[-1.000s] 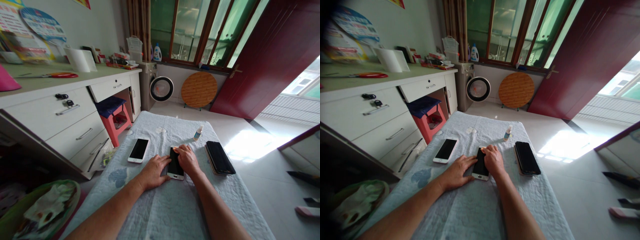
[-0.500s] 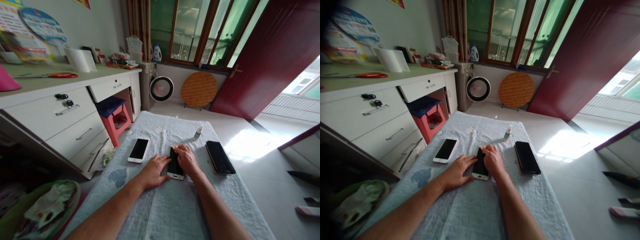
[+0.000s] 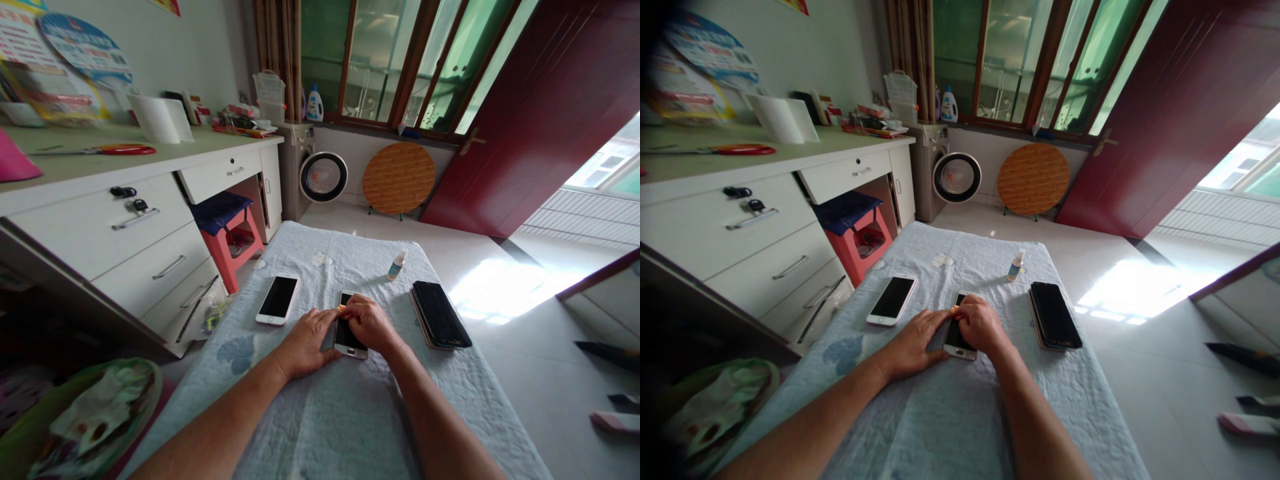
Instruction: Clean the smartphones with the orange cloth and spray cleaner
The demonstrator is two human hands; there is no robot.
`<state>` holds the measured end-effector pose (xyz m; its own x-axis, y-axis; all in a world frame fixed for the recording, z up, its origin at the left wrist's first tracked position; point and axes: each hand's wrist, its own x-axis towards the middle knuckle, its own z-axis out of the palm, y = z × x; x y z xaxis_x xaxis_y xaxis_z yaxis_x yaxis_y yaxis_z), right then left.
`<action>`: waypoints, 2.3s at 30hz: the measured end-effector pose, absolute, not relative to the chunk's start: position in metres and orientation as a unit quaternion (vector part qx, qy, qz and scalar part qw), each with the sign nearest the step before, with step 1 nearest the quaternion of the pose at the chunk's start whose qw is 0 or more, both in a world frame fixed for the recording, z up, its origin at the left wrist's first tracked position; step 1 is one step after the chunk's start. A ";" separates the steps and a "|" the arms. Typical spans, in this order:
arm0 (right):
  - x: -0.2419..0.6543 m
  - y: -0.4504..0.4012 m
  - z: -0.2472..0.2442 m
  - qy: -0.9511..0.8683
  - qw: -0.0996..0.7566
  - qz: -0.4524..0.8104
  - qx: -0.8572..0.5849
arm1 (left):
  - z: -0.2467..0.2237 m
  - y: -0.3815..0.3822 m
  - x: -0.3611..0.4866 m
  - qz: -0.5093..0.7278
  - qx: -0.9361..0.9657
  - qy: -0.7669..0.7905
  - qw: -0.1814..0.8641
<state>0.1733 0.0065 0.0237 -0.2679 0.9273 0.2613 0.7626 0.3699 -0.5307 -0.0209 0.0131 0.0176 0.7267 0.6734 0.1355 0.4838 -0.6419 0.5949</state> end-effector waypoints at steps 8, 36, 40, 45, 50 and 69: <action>0.176 -0.001 0.045 -0.818 0.196 0.256 -0.477 | 0.015 0.013 -0.022 0.158 0.889 0.334 0.270; 0.202 -0.008 0.010 -0.741 0.286 0.071 -0.604 | 0.018 0.015 -0.021 0.143 0.903 0.322 0.247; 0.204 -0.009 0.011 -0.743 0.288 0.081 -0.599 | 0.019 0.015 -0.021 0.141 0.902 0.323 0.248; 0.205 -0.014 0.016 -0.742 0.294 0.114 -0.591 | 0.018 0.016 -0.022 0.141 0.902 0.322 0.250; 0.198 -0.019 0.021 -0.757 0.297 0.151 -0.562 | 0.015 0.016 -0.023 0.147 0.902 0.319 0.252; 0.195 -0.017 0.017 -0.744 0.288 0.126 -0.590 | 0.021 0.014 -0.022 0.135 0.904 0.324 0.245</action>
<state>0.1945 -0.0169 0.0165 -0.1386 0.9499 0.2803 0.8043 0.2730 -0.5278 -0.0216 0.0143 0.0206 0.7536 0.6516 0.0863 0.5192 -0.6706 0.5299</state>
